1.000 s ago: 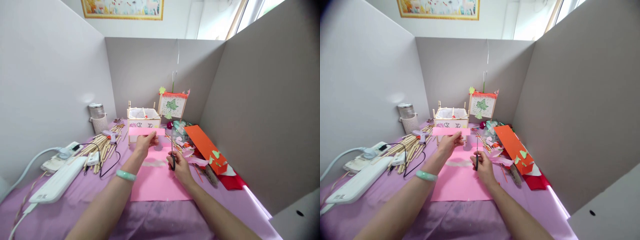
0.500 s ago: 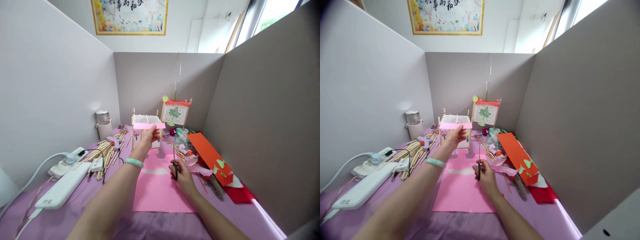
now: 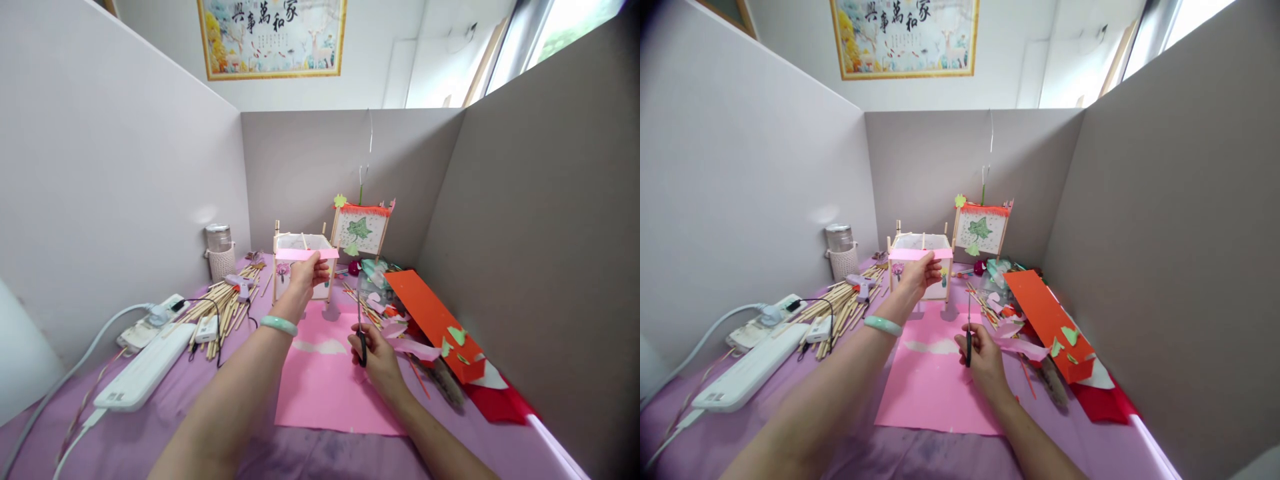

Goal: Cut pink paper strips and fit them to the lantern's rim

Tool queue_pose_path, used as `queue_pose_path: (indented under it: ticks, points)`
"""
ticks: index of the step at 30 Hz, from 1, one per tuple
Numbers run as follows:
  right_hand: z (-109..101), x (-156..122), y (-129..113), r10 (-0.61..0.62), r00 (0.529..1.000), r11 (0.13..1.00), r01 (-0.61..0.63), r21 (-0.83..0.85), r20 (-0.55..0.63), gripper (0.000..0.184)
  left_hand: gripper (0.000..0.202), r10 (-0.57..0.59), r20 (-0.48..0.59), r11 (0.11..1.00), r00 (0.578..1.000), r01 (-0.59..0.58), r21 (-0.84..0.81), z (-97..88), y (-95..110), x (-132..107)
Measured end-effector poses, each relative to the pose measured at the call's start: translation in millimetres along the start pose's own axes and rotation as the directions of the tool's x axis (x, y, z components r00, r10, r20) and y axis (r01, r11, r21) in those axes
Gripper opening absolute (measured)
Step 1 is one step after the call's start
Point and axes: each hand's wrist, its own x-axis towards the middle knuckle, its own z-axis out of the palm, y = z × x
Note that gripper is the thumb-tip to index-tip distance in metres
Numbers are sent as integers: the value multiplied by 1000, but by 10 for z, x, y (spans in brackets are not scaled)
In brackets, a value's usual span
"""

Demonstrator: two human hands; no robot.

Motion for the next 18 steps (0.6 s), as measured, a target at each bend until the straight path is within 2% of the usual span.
queue_pose_path:
  ticks: [8,15,18]
  points:
    - [8,-2,-7,-9,1000,1000,9,11,-3,40,22,34,-55,998,998,-31,60,27,-1,-14]
    - [-7,-10,-9,-15,1000,1000,15,3,1,39,16,100,-193,987,976,-73,144,153,6,-59]
    - [-12,-4,11,-21,1000,1000,21,2,5,38,16,112,-217,985,970,-78,157,187,11,-58]
